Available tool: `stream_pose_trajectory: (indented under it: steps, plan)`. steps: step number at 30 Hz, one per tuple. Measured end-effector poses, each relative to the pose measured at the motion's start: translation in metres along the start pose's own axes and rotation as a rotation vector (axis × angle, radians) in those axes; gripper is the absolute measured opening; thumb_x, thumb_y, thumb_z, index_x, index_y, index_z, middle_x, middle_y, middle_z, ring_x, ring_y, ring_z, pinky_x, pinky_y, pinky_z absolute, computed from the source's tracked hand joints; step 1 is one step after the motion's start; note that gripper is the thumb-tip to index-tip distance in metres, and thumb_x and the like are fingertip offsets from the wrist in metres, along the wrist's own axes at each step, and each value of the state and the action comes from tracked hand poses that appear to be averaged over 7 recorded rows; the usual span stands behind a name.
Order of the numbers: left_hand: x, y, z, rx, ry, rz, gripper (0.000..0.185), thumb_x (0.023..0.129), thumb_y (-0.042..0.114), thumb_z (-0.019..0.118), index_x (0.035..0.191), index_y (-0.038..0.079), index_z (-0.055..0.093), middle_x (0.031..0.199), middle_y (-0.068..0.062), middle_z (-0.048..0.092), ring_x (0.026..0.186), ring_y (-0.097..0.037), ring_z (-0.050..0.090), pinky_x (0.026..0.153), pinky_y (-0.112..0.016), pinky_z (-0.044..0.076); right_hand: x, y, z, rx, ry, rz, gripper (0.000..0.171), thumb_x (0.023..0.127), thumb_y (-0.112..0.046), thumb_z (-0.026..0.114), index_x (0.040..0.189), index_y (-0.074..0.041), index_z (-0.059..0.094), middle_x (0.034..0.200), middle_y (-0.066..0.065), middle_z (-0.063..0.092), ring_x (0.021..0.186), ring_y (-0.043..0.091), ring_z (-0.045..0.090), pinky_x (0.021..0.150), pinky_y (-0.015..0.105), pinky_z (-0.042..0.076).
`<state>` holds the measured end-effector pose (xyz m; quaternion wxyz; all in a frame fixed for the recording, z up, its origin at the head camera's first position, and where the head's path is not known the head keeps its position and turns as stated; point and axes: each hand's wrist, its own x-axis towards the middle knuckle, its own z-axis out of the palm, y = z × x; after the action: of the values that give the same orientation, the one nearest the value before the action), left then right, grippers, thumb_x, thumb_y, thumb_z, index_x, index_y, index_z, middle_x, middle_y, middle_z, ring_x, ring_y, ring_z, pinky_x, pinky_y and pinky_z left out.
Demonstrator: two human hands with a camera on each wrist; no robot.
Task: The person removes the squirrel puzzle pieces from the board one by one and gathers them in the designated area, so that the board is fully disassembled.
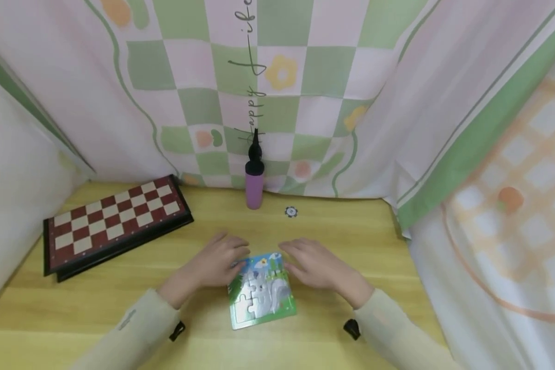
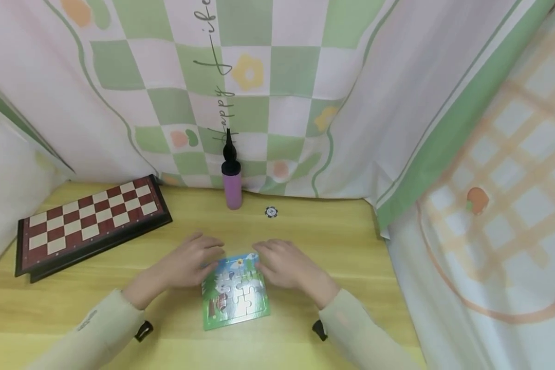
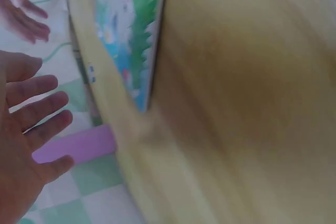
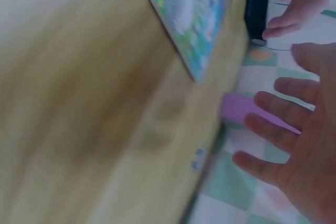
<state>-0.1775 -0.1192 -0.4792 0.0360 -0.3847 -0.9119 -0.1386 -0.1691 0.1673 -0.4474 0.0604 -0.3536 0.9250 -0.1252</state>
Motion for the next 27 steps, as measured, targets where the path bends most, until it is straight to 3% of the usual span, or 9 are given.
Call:
stream_pose_trajectory:
  steps: [5,10,14,20,27]
  plan:
    - [0.010,0.000,0.017,-0.104,-0.103,-0.070,0.043,0.092,0.028,0.074,0.130,0.006,0.070,0.142,-0.020,0.065,0.135,-0.040,0.060,0.117,-0.072,0.039,0.019,0.004,0.019,0.052,-0.042,0.059,0.048,0.102,-0.025,0.062,0.143,0.000,0.058,0.142,0.021,0.064,0.133,0.038,0.062,0.115,0.053,0.050]
    - [0.009,0.004,0.038,-0.105,-0.157,-0.112,0.058,0.090,0.042,0.077,0.137,0.010,0.064,0.149,-0.020,0.057,0.140,-0.041,0.053,0.121,-0.066,0.038,0.029,0.004,0.038,0.048,-0.060,0.097,0.047,0.101,-0.028,0.063,0.140,-0.001,0.061,0.135,0.019,0.066,0.124,0.035,0.065,0.109,0.050,0.055]
    - [0.007,0.006,0.050,-0.081,-0.133,-0.129,0.062,0.087,0.047,0.078,0.137,0.012,0.064,0.149,-0.018,0.055,0.140,-0.039,0.052,0.122,-0.064,0.038,0.032,0.005,0.049,0.038,-0.038,0.109,0.045,0.099,-0.029,0.066,0.135,-0.002,0.065,0.126,0.016,0.067,0.113,0.029,0.066,0.099,0.045,0.059]
    - [0.006,0.008,0.054,-0.094,-0.072,-0.135,0.063,0.084,0.044,0.082,0.135,0.011,0.065,0.140,-0.016,0.059,0.132,-0.036,0.055,0.120,-0.063,0.040,0.033,0.003,0.056,0.003,-0.014,0.125,0.045,0.092,-0.032,0.076,0.127,-0.004,0.069,0.120,0.012,0.067,0.105,0.024,0.064,0.091,0.040,0.060]
    - [0.009,0.009,0.055,-0.074,-0.085,-0.166,0.061,0.084,0.043,0.082,0.133,0.011,0.066,0.133,-0.012,0.059,0.121,-0.030,0.054,0.112,-0.058,0.048,0.037,-0.003,0.056,-0.004,-0.009,0.157,0.047,0.089,-0.032,0.081,0.122,-0.002,0.069,0.116,0.012,0.066,0.103,0.024,0.063,0.089,0.039,0.060]
